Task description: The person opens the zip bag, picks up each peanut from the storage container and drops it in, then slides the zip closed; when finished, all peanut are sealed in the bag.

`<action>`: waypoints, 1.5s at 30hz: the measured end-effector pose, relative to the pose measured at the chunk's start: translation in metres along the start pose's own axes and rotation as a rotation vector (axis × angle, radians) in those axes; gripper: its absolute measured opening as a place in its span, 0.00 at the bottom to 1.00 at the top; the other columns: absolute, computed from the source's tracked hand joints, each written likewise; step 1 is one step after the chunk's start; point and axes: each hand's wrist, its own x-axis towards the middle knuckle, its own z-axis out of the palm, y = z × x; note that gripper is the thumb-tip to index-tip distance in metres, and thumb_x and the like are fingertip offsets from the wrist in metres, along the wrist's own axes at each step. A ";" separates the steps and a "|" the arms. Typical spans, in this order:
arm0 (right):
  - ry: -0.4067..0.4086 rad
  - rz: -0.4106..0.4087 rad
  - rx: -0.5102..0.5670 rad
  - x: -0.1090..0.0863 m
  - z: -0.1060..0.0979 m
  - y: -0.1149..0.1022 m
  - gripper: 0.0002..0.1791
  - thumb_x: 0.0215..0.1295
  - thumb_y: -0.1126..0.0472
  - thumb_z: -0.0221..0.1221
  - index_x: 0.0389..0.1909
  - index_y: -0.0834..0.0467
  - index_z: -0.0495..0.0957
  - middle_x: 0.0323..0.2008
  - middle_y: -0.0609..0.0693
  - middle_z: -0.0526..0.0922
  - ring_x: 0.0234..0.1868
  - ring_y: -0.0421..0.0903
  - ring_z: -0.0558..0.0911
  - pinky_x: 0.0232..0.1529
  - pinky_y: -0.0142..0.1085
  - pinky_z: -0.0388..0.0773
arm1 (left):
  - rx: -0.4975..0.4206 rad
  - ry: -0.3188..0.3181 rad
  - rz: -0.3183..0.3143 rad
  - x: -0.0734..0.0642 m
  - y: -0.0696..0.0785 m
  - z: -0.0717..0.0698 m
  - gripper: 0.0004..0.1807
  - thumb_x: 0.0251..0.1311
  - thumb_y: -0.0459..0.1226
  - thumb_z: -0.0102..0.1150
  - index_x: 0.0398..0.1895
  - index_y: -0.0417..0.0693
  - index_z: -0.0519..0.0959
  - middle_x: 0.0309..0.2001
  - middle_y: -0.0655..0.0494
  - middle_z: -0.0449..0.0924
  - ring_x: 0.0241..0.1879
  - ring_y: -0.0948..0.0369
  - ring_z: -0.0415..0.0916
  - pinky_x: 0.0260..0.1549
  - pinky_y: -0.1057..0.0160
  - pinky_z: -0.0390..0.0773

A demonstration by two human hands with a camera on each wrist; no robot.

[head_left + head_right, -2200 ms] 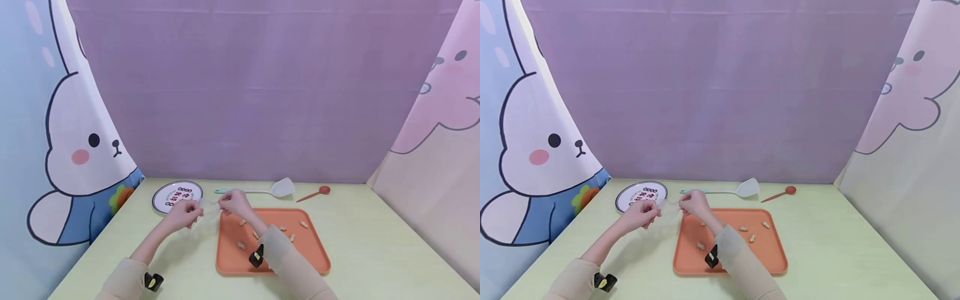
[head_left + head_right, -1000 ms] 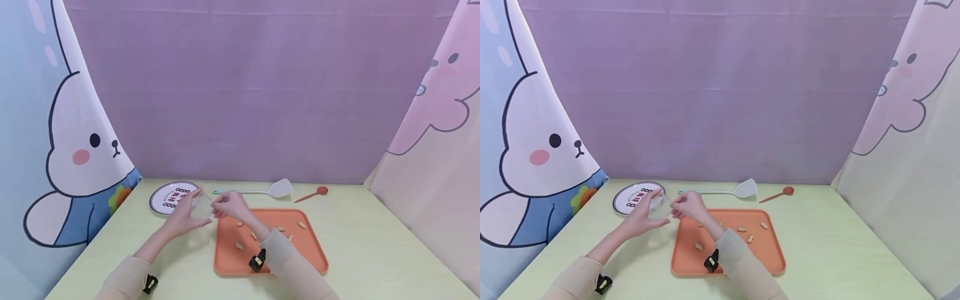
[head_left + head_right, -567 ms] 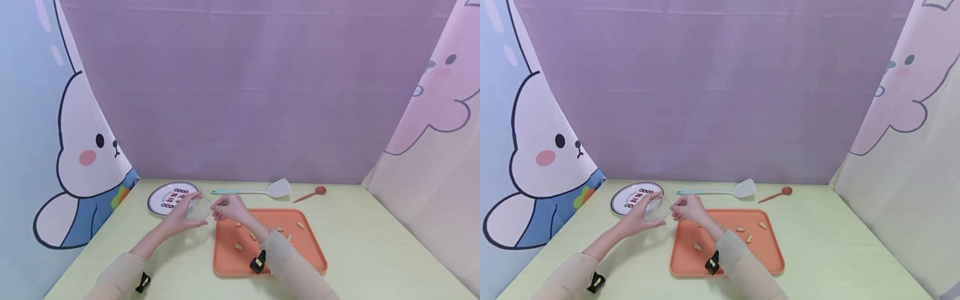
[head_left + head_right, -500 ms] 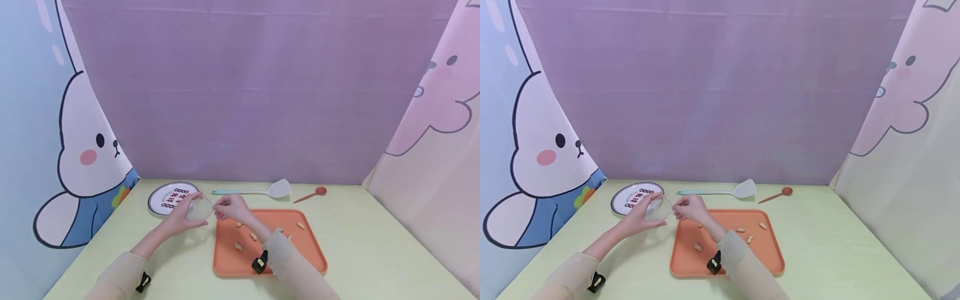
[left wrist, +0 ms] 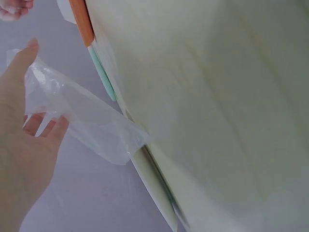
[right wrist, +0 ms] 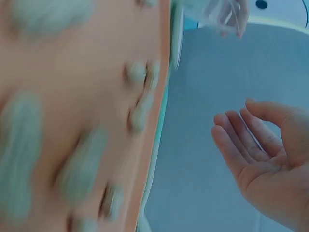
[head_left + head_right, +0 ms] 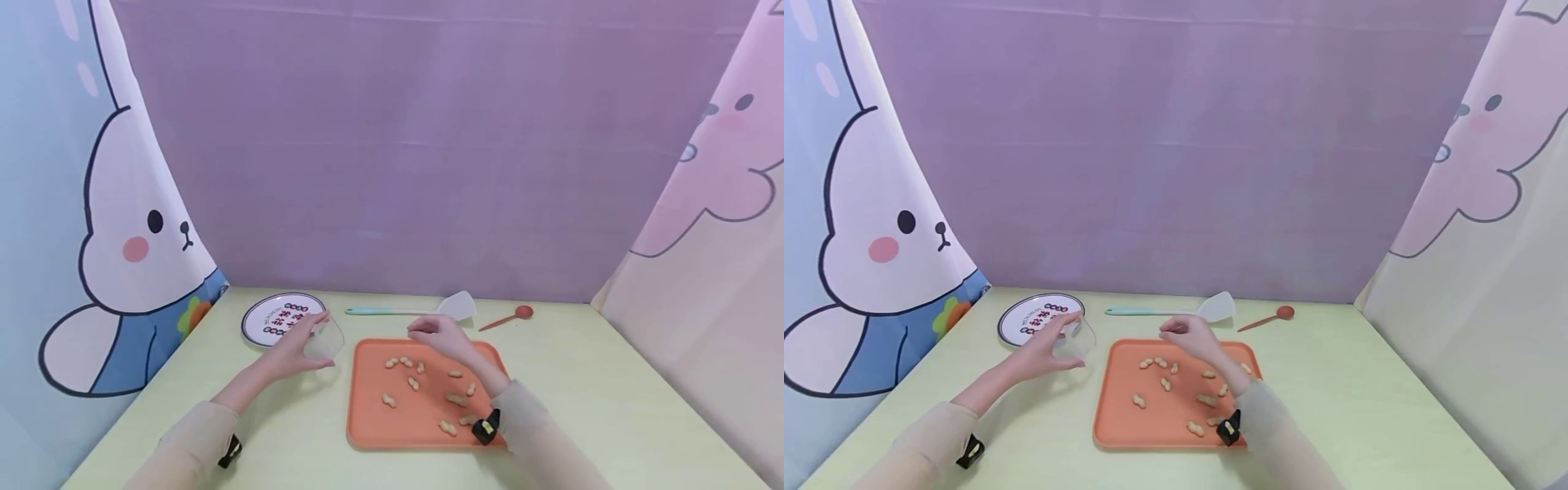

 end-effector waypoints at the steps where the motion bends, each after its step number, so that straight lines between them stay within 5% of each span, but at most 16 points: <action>1: 0.001 -0.004 -0.010 -0.003 -0.005 0.003 0.11 0.64 0.56 0.58 0.44 0.56 0.81 0.42 0.52 0.84 0.46 0.49 0.82 0.44 0.36 0.80 | -0.008 -0.018 0.004 0.000 0.001 0.000 0.52 0.43 0.43 0.74 0.69 0.36 0.56 0.63 0.41 0.67 0.62 0.47 0.66 0.57 0.51 0.72; 7: 0.048 -0.012 -0.070 -0.023 -0.038 0.015 0.10 0.63 0.59 0.59 0.43 0.58 0.81 0.39 0.54 0.84 0.43 0.50 0.83 0.41 0.32 0.80 | -0.027 -0.089 0.001 0.000 0.008 0.001 0.53 0.44 0.47 0.72 0.69 0.35 0.54 0.65 0.41 0.65 0.63 0.47 0.65 0.56 0.54 0.74; 17: 0.131 0.015 -0.211 -0.054 -0.075 0.044 0.12 0.61 0.63 0.60 0.42 0.67 0.80 0.38 0.58 0.84 0.40 0.52 0.83 0.42 0.38 0.82 | -0.087 -0.092 -0.042 -0.001 0.010 0.004 0.52 0.48 0.52 0.69 0.70 0.38 0.54 0.62 0.43 0.67 0.63 0.49 0.65 0.54 0.57 0.75; 36: 0.074 0.185 -0.360 -0.084 -0.081 0.085 0.10 0.57 0.62 0.64 0.37 0.64 0.83 0.31 0.52 0.85 0.31 0.42 0.79 0.29 0.29 0.75 | -0.047 -0.060 -0.072 -0.003 0.011 0.004 0.52 0.45 0.56 0.68 0.69 0.42 0.57 0.60 0.48 0.71 0.61 0.50 0.68 0.58 0.50 0.71; 45: 0.038 0.152 -0.403 -0.083 -0.080 0.084 0.04 0.55 0.65 0.64 0.30 0.62 0.84 0.26 0.50 0.83 0.25 0.38 0.70 0.25 0.29 0.68 | -0.045 -0.070 -0.080 -0.004 0.012 0.003 0.53 0.45 0.58 0.67 0.70 0.43 0.56 0.61 0.48 0.71 0.62 0.49 0.66 0.60 0.48 0.69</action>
